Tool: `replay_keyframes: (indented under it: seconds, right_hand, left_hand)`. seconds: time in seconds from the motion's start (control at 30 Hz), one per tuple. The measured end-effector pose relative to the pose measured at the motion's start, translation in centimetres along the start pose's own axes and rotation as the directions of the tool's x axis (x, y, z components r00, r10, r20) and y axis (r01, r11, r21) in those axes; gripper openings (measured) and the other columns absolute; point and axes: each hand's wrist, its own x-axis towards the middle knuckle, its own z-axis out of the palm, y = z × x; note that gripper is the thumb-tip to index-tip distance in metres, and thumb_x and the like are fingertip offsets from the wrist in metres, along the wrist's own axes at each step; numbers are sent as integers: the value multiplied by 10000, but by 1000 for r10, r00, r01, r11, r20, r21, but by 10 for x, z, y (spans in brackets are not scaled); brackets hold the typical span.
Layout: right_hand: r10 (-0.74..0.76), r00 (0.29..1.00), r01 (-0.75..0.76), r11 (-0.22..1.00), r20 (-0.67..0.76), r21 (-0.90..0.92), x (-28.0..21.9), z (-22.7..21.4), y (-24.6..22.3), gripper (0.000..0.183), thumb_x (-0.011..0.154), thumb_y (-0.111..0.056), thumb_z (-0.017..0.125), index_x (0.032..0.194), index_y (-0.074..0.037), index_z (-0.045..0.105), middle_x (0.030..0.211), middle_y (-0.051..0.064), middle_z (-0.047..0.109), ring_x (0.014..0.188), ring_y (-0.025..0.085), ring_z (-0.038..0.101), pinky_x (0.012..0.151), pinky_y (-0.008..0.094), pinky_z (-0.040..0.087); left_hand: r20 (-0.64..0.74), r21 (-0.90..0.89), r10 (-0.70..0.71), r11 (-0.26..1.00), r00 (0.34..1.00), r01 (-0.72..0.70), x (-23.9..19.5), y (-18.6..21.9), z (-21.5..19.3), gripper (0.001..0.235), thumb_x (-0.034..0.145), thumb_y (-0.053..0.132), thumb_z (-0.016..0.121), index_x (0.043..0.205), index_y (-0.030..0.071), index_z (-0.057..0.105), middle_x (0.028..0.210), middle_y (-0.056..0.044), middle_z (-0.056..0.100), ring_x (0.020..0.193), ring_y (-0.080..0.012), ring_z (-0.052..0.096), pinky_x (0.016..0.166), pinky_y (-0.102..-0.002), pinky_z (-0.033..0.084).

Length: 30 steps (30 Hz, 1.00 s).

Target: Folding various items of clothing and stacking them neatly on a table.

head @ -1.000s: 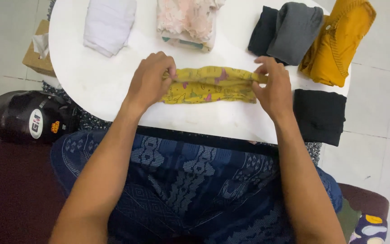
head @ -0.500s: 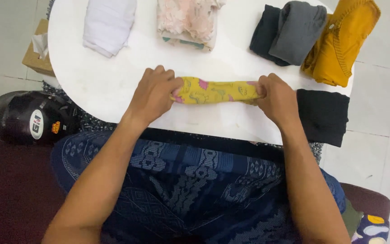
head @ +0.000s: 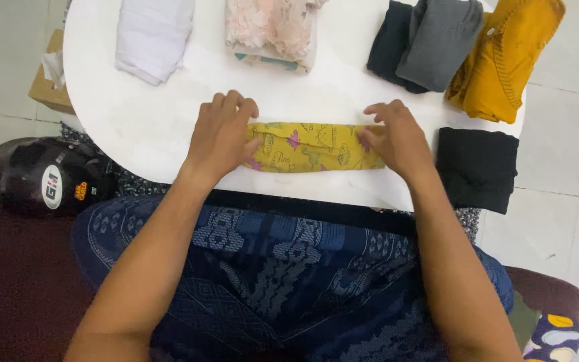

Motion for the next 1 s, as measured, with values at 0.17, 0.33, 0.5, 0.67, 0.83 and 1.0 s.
replay_keyframes:
  seconds: [0.17,0.33,0.5,0.67,0.83,1.0]
  right_hand:
    - [34,993,-16,988,112,-150,-4,-3,-22,383,923,-273,902,1255,-100,824,1237,157,663,1239,362,694,991,452,648]
    - [-125,992,124,991,18,59,2,-6,15,141,841,-90,898,954,-73,814,1219,160,775,1284,444,692,1117,564,558]
    - [-173,962,200,973,-210,115,-11,-31,16,250,864,-77,954,899,-182,729,1063,-3,787,1149,275,707,1046,394,536]
    - [-46,980,35,997,193,62,-40,-45,-6,248,869,-99,845,1094,-1,811,1198,253,817,1210,486,733,1104,596,545]
    - [54,990,-70,990,130,120,-27,-35,17,204,1009,-213,781,1130,-53,816,1135,200,820,1117,400,787,981,532,605]
    - [75,997,-76,996,21,55,-20,-25,-3,290,982,-226,856,1257,-142,820,1093,95,771,1056,291,773,896,464,637]
  left_hand:
    - [183,101,-98,992,978,80,2,-21,28,492,848,264,892,1296,153,721,1086,-131,722,1115,-342,676,1139,-603,402]
    - [177,-12,-23,1000,984,26,-1,-15,-1,411,798,139,933,1186,94,805,1030,-170,743,1032,-380,702,1007,-568,490]
    - [-244,-102,1,994,970,-27,-4,-9,-25,322,861,-103,840,1019,119,668,1155,-97,670,1149,-328,639,946,-441,501]
    - [80,-36,-41,998,996,44,-3,-25,7,420,883,-135,753,1187,153,793,1514,-178,605,1418,-422,518,1114,-551,453]
    - [129,-52,-48,997,990,55,-4,-9,-16,442,917,-145,715,1169,187,862,1551,-202,623,1433,-429,544,1149,-552,447]
    - [72,-117,-275,952,959,282,-9,17,-53,352,1056,342,778,1274,70,736,1196,-216,715,1120,-371,720,879,-528,606]
